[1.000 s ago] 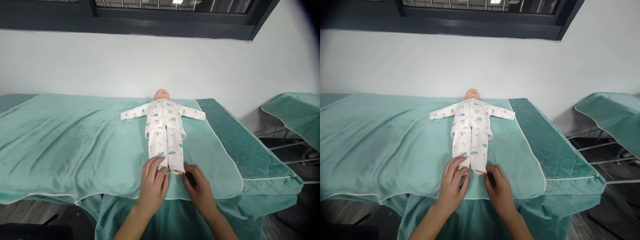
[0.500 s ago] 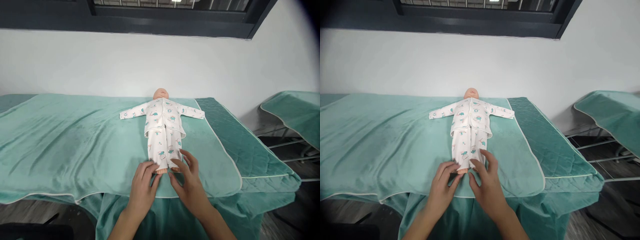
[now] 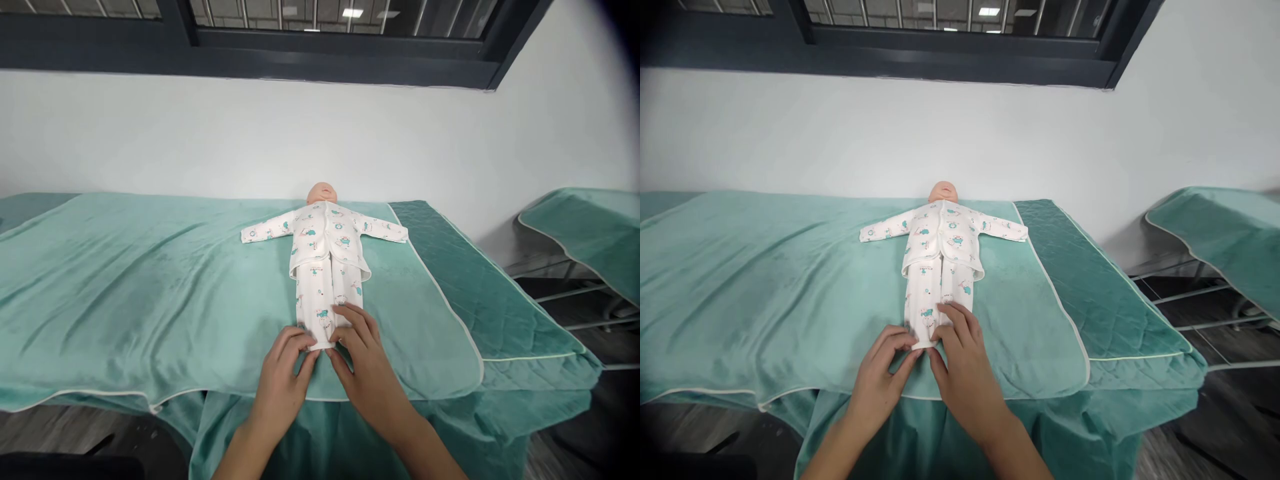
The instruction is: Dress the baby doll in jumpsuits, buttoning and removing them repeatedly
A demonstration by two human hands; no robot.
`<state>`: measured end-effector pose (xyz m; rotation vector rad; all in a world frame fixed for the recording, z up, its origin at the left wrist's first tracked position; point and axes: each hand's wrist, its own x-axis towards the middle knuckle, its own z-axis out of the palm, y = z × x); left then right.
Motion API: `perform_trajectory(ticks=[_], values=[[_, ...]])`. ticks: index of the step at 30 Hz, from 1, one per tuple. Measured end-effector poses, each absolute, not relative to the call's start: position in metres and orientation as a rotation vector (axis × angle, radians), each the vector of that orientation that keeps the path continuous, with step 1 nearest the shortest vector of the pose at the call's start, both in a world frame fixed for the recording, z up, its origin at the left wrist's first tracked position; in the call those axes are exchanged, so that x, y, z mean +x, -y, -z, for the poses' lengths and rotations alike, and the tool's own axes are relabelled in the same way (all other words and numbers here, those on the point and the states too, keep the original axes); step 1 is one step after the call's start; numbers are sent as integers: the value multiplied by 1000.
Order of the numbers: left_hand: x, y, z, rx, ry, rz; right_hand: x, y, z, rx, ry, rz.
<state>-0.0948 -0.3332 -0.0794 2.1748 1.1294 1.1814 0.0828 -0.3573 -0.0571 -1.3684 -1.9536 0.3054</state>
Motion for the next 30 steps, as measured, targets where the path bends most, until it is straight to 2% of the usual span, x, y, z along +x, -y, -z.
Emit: perform_trajectory(ticks=[9,16,23,27,30], values=[[-86,332,85,2529,-1270,-1126,76,362,79,-1348,1820,-272],[-79,330,92,2289,-1274,-1333,76,366,73,-1387,1759,-310],[-83,339,97,2492,-1233,-1314,80,381,80,-1391,1902,-239],[-95,328,90,2060,-1230,-1478,91,383,79,-1362,1856,-188],[-106,288,82,1610,-1311,-1564,113,354,73,-1371,1548,-284]])
